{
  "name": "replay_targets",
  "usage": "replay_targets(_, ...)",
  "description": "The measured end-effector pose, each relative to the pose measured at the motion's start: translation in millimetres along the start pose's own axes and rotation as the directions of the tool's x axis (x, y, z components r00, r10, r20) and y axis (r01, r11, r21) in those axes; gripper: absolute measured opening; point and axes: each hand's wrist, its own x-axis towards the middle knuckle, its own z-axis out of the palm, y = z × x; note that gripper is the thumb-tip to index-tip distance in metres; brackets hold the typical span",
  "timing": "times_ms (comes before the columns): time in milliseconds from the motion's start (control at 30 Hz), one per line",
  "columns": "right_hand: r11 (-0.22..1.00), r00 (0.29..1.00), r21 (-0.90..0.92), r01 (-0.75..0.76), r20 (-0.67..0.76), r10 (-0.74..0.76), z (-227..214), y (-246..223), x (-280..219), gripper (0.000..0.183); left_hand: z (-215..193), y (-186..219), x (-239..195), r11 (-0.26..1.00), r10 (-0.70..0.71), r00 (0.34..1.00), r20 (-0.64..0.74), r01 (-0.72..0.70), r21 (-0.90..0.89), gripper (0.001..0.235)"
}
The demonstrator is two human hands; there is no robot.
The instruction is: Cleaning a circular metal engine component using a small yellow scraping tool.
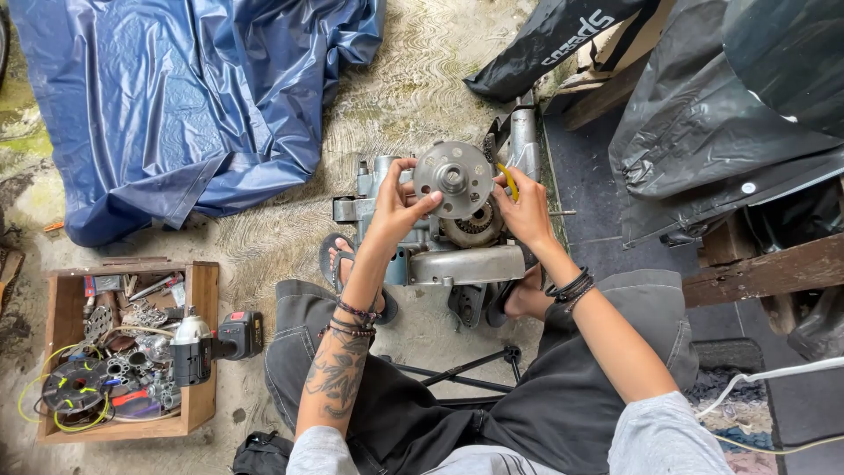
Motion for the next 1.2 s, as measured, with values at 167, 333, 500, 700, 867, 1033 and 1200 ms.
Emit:
replay_targets(167,0.988,0.994,0.122,-0.096,0.064,0.089,-18,4,12,0.021,0,-17,5,0.991,0.006,0.997,0.074,-0.016,0.133,0.057)
replay_targets(333,0.901,0.985,0.399,-0.171,0.037,0.171,-38,-15,11,0.016,5,-33,8,0.974,-0.016,0.988,0.150,-0.019,0.226,0.056)
replay_targets(500,0.909,0.956,0.346,-0.234,0.252,0.150,-52,-30,9,0.034,10,-29,9,0.929,-0.029,0.979,0.201,-0.048,0.367,0.056)
replay_targets(700,0.955,0.934,0.175,-0.239,0.312,0.176,-62,-38,8,0.027,19,-12,1,0.832,-0.042,0.983,0.177,-0.064,0.551,0.056)
replay_targets(867,0.960,0.913,0.121,-0.253,0.359,0.195,-65,-37,7,0.026,8,-22,5,0.715,0.055,0.990,0.133,-0.132,0.686,0.055)
replay_targets(1033,0.977,0.882,0.005,-0.215,0.429,0.193,-63,-27,5,0.025,10,-13,4,0.673,0.076,0.988,0.134,-0.150,0.724,0.060)
replay_targets(1200,0.973,0.828,-0.041,-0.227,0.519,0.215,-68,-40,9,0.024,10,-8,5,0.621,0.046,0.988,0.150,-0.146,0.770,0.059)
